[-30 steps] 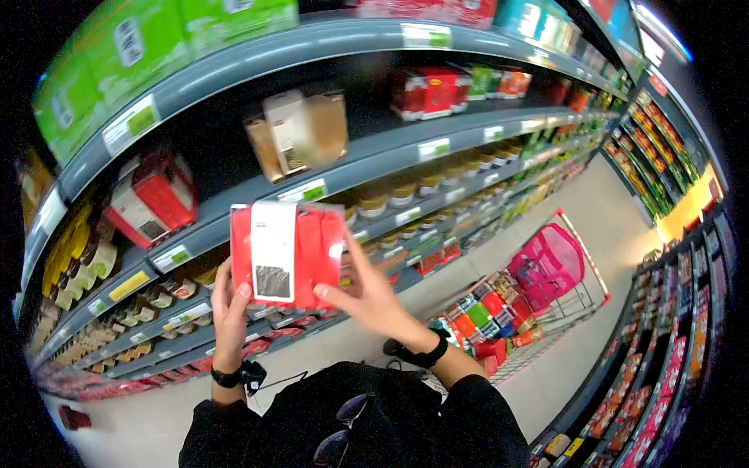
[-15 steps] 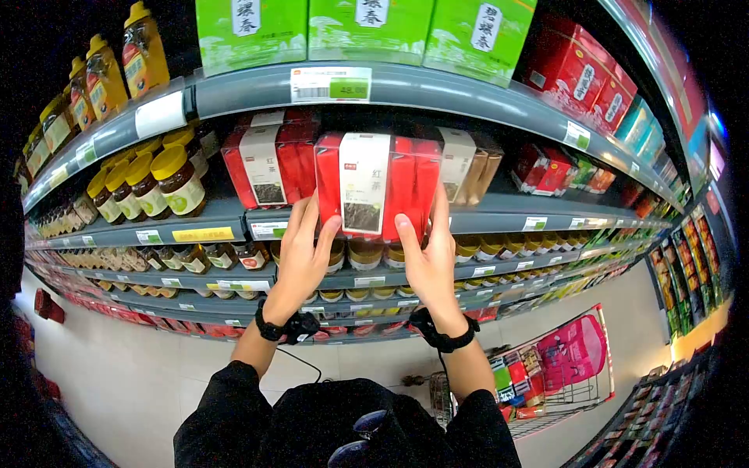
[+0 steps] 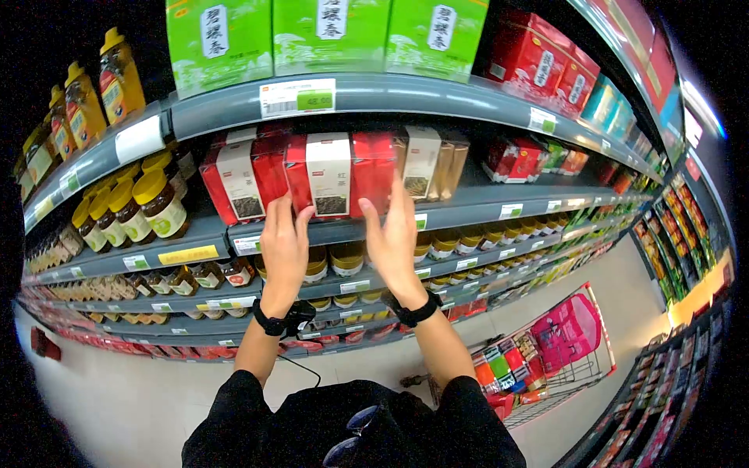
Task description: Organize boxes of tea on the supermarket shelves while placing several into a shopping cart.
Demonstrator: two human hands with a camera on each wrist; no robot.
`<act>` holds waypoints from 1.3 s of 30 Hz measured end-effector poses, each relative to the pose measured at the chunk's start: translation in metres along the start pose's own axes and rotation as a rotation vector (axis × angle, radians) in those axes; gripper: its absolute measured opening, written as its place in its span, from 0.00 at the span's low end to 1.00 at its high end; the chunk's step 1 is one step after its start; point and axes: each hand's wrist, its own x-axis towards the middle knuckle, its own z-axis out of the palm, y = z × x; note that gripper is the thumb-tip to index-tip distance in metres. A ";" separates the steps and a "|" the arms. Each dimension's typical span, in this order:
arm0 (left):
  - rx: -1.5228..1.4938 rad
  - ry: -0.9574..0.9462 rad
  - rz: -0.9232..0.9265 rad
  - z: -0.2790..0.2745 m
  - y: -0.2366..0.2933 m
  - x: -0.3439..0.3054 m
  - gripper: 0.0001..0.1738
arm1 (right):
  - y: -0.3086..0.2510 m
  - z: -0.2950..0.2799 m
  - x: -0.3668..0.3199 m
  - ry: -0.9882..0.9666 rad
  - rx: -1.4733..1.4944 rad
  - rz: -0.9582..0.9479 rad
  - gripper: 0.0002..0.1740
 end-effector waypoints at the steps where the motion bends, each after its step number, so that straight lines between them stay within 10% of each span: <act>1: 0.027 0.006 0.010 -0.001 0.000 0.000 0.19 | -0.004 -0.002 -0.001 -0.029 0.006 0.077 0.32; 39: 0.213 0.023 0.029 0.016 0.004 0.002 0.14 | 0.009 0.017 0.009 0.198 -0.012 -0.013 0.19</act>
